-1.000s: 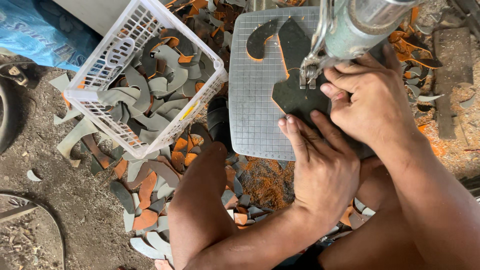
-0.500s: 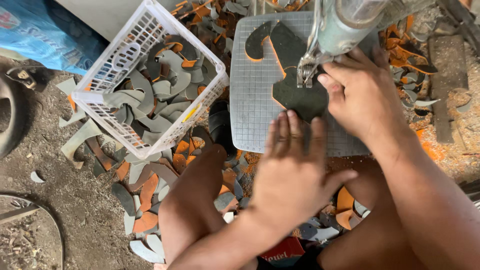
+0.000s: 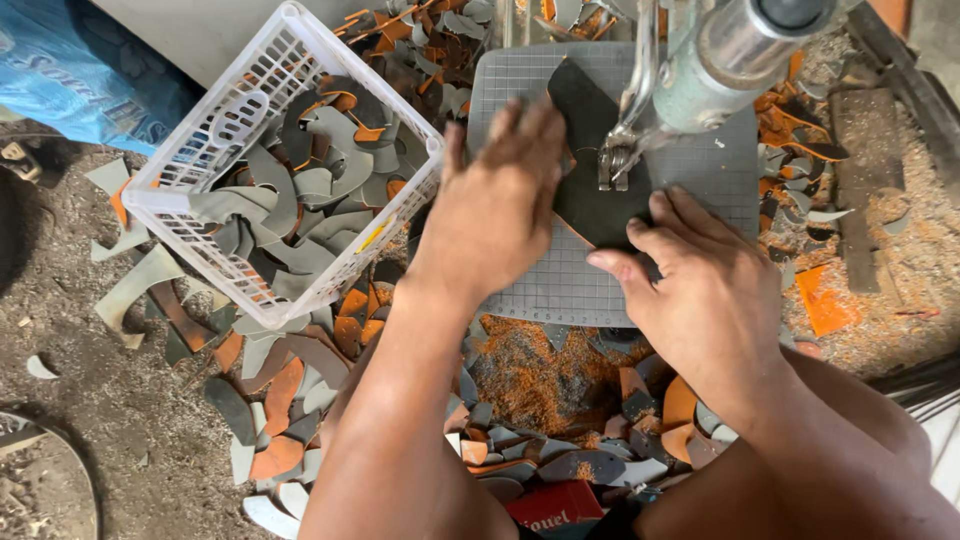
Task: The person sits on the floor and uses a vertical cutting machine to cut curved shapes from grey and orange rubber sheets. They guide each piece through the blade, then place the finished cutouts into a white plastic basket.
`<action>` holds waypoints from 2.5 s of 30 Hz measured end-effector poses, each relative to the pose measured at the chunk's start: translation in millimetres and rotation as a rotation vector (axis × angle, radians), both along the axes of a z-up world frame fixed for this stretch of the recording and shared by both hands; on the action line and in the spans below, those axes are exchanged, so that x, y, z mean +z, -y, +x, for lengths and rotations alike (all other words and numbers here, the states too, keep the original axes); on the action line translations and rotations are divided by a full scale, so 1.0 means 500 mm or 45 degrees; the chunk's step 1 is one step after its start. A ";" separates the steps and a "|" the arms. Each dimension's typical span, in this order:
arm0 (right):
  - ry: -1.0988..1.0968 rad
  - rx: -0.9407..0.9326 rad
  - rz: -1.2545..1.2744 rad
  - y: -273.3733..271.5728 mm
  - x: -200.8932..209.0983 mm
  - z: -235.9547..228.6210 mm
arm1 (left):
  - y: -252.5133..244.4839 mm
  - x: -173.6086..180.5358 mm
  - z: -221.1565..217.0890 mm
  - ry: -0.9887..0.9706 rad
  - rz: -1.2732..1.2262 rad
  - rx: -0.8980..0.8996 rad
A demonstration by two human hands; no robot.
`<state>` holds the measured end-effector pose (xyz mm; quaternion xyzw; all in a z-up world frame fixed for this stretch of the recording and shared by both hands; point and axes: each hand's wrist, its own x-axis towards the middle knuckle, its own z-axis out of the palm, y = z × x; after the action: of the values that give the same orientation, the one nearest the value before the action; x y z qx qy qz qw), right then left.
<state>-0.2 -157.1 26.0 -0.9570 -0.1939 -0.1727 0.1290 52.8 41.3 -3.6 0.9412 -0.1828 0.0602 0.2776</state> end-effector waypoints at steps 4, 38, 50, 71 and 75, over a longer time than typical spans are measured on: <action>0.014 0.039 0.053 0.012 -0.028 -0.002 | 0.004 0.008 -0.036 -0.010 0.063 -0.065; -0.373 0.066 0.366 0.064 -0.026 0.081 | 0.070 -0.009 -0.067 0.222 0.290 0.197; -0.477 -0.004 0.277 0.078 -0.027 0.113 | 0.100 -0.017 -0.073 0.177 0.303 0.264; -0.523 -0.032 0.190 0.083 -0.028 0.154 | 0.120 -0.007 -0.057 0.112 0.305 0.333; -0.369 0.145 0.195 0.086 -0.028 0.161 | 0.118 -0.011 -0.050 0.100 0.394 0.326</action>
<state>80.4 -200.0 12.1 -0.9467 -0.2136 -0.0396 0.2377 27.8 -17.8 -9.2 0.9851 -0.0793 0.1029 0.1124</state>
